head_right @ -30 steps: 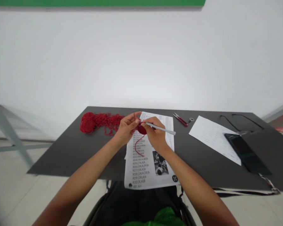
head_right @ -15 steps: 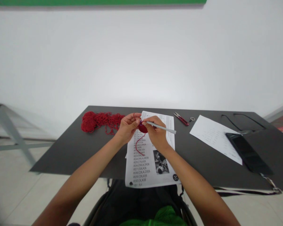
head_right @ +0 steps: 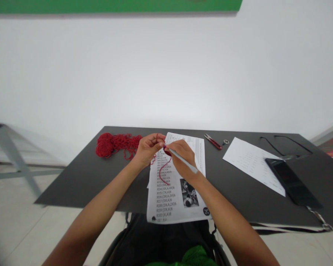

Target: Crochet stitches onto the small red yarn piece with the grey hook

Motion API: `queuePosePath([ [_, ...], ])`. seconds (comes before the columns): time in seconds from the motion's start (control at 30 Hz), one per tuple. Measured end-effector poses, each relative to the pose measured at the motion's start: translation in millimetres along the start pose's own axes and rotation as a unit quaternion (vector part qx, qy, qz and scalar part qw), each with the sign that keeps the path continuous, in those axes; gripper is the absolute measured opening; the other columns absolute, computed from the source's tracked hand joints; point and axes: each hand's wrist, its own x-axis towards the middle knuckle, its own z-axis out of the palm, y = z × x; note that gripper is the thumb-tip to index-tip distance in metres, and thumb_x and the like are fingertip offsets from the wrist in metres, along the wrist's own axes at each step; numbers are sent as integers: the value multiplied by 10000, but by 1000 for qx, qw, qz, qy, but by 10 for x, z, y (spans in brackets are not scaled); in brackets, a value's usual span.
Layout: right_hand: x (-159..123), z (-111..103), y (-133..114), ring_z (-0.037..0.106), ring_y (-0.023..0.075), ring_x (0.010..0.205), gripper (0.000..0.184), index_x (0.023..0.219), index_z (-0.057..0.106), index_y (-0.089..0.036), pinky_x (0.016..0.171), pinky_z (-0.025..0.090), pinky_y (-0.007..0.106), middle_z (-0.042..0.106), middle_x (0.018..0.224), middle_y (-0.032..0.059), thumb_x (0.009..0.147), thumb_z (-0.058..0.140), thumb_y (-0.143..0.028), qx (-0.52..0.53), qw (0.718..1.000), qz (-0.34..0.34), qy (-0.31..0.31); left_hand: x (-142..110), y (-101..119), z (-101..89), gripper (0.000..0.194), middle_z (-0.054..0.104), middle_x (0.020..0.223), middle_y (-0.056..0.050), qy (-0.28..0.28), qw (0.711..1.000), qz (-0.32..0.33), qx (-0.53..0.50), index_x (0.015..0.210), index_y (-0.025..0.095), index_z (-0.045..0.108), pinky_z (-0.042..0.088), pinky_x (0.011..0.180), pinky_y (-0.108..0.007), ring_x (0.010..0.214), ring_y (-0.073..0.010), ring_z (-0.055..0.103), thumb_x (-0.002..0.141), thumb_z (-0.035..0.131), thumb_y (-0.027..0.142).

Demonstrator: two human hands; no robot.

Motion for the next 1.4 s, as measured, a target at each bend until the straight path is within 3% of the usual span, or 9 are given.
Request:
queuePosePath([
  [0.23,-21,-22,102,686,198,835,130,987,729,-326,734,592,385,711,931,18,935,667,-223,-5,999,-30,-21,35,2,-37,357,702,693,-9,-25,999,-4,36,898,133,677,497,607,-238,610,-118,652,696,877,349],
  [0.43,8,-117,200,657,224,859,287,1057,720,-339,779,536,422,735,940,24,915,619,-110,-83,985,-131,-76,55,-21,-43,312,689,677,0,-20,998,7,55,861,135,671,470,587,-227,601,-110,634,680,867,297],
  [0.63,29,-136,210,665,227,846,258,1021,738,-336,777,524,428,742,934,21,923,615,-131,-82,987,-119,-72,49,-56,-40,354,675,680,-4,-53,998,-13,40,880,135,678,456,579,-225,611,-110,619,679,884,343],
  [0.87,14,-10,118,679,210,814,134,924,727,-302,742,582,403,718,866,22,959,614,-239,-7,1000,-3,-2,14,-165,-3,364,698,733,-15,-20,999,14,45,929,144,684,473,622,-239,660,-124,640,690,880,336],
  [0.97,10,10,134,680,210,833,130,915,728,-296,763,580,402,722,873,24,955,617,-242,-12,1000,6,1,14,-169,-10,379,709,745,-33,-52,998,-3,39,954,137,682,448,595,-231,653,-132,640,703,865,355],
  [1.1,22,39,178,682,205,814,71,863,732,-270,760,571,384,729,841,12,907,678,-258,26,997,64,29,33,-121,-69,333,639,662,6,-51,988,37,144,986,137,730,329,510,-208,533,-79,477,734,827,331],
  [1.2,29,86,171,675,187,733,69,852,727,-245,675,557,340,732,808,6,855,738,-313,105,978,170,54,38,-64,-129,350,610,664,23,-33,971,79,225,1066,159,758,318,517,-216,541,-80,427,744,801,289],
  [1.27,32,114,152,655,171,664,120,853,723,-238,605,537,309,731,776,1,824,768,-346,155,960,222,68,31,-20,-165,448,621,690,20,-62,967,69,235,1203,165,725,320,513,-218,536,-82,429,772,771,282],
  [1.4,48,139,120,630,154,608,186,828,700,-233,564,522,287,721,729,-10,786,795,-387,212,939,252,100,22,53,-212,507,664,735,-6,-126,951,63,274,1301,191,688,366,537,-223,584,-108,489,800,742,245],
])
